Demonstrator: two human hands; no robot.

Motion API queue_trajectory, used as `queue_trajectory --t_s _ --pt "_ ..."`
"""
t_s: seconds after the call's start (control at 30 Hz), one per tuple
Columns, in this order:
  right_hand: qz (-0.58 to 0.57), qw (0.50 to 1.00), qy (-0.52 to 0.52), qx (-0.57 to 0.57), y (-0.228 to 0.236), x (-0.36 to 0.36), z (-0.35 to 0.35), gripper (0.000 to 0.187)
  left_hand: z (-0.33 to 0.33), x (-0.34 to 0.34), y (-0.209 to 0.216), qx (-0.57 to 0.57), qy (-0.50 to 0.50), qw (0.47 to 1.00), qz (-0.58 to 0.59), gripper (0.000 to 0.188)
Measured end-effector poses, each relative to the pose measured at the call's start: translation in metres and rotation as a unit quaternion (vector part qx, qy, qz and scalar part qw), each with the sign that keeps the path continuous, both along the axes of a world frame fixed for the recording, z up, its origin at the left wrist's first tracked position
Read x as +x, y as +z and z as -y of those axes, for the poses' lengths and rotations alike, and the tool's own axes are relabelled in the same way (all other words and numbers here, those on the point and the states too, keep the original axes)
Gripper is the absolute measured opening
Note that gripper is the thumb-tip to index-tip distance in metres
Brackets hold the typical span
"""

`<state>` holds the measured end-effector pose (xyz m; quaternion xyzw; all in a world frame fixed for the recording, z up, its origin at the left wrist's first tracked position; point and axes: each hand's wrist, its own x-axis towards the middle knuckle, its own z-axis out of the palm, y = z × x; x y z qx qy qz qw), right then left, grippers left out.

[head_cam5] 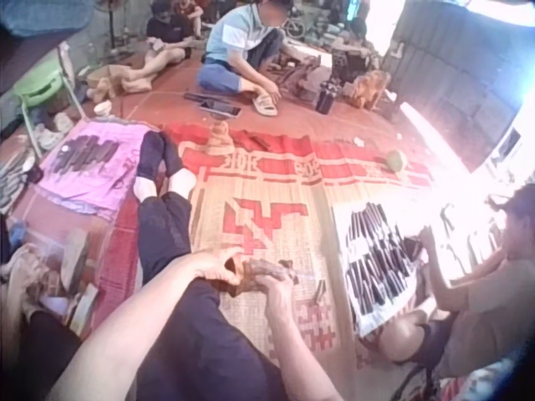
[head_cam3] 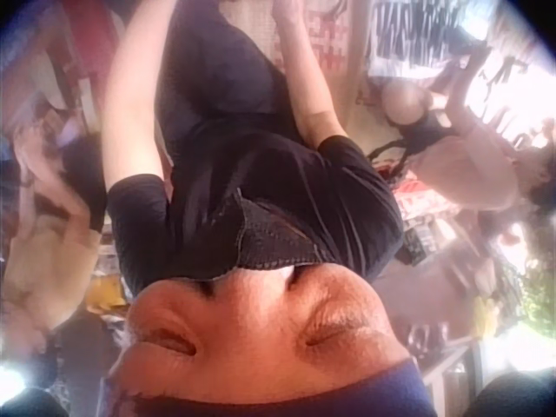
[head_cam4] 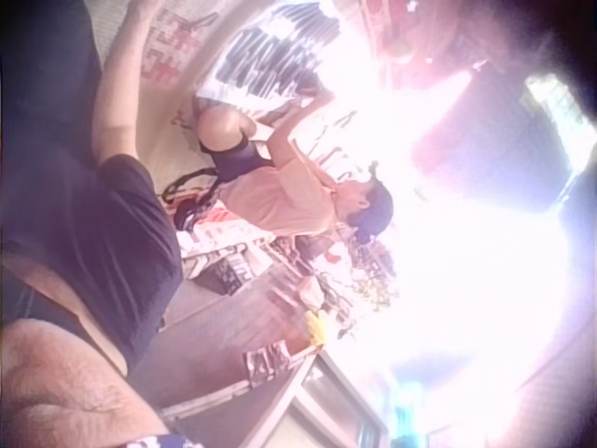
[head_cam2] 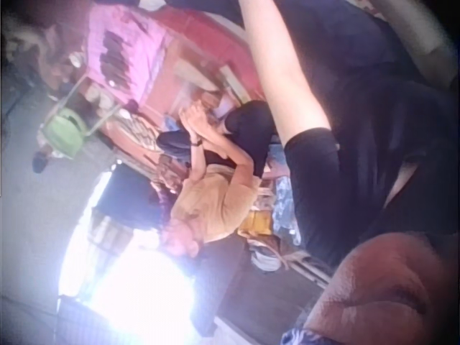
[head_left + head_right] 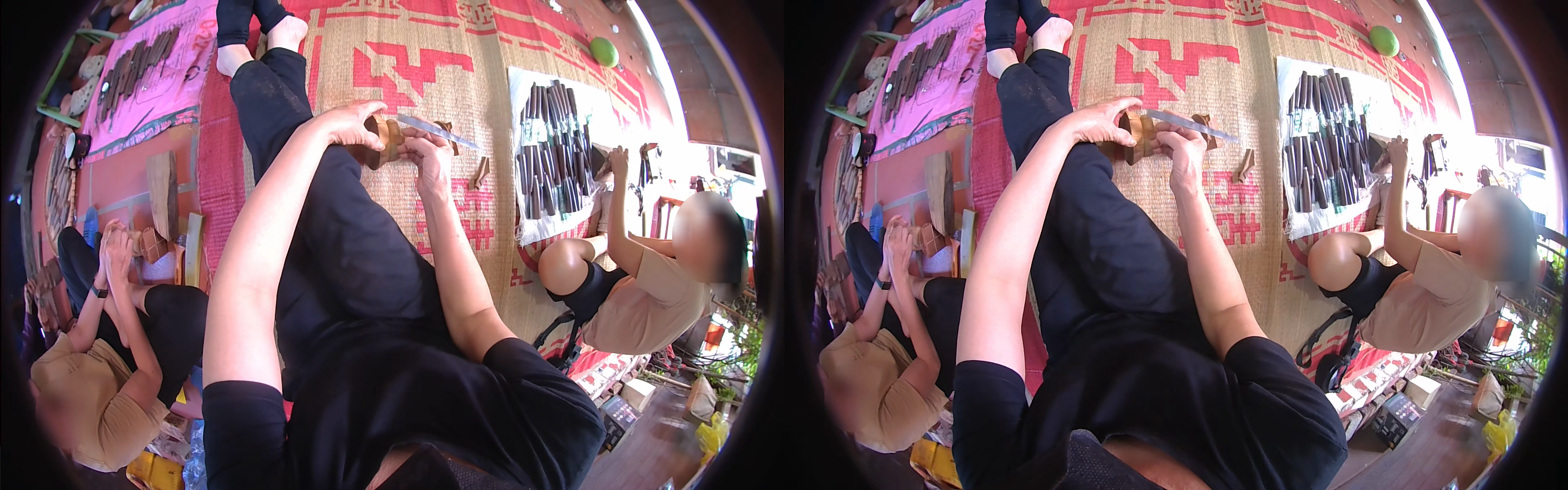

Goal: The person sits on a mat and uses a file to shape a small wooden piece held in the left hand. The person repeatedly files the wood, rotating it to work different sides, while other people nearby perform similar tasks.

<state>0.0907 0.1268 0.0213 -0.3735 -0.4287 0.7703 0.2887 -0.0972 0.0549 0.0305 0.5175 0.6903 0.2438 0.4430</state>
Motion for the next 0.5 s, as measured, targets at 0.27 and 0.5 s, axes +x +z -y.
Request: queue_trajectory --t_s 0.27,0.5 --pt "-0.010 1.000 0.017 -0.004 -0.015 0.049 0.014 0.052 -0.002 0.004 0.008 -0.055 -0.040 0.997 -0.032 0.070" --pt "-0.189 0.936 -0.056 -0.292 -0.082 0.103 0.006 0.035 -0.004 0.002 -0.003 -0.025 -0.020 0.999 -0.008 0.064"
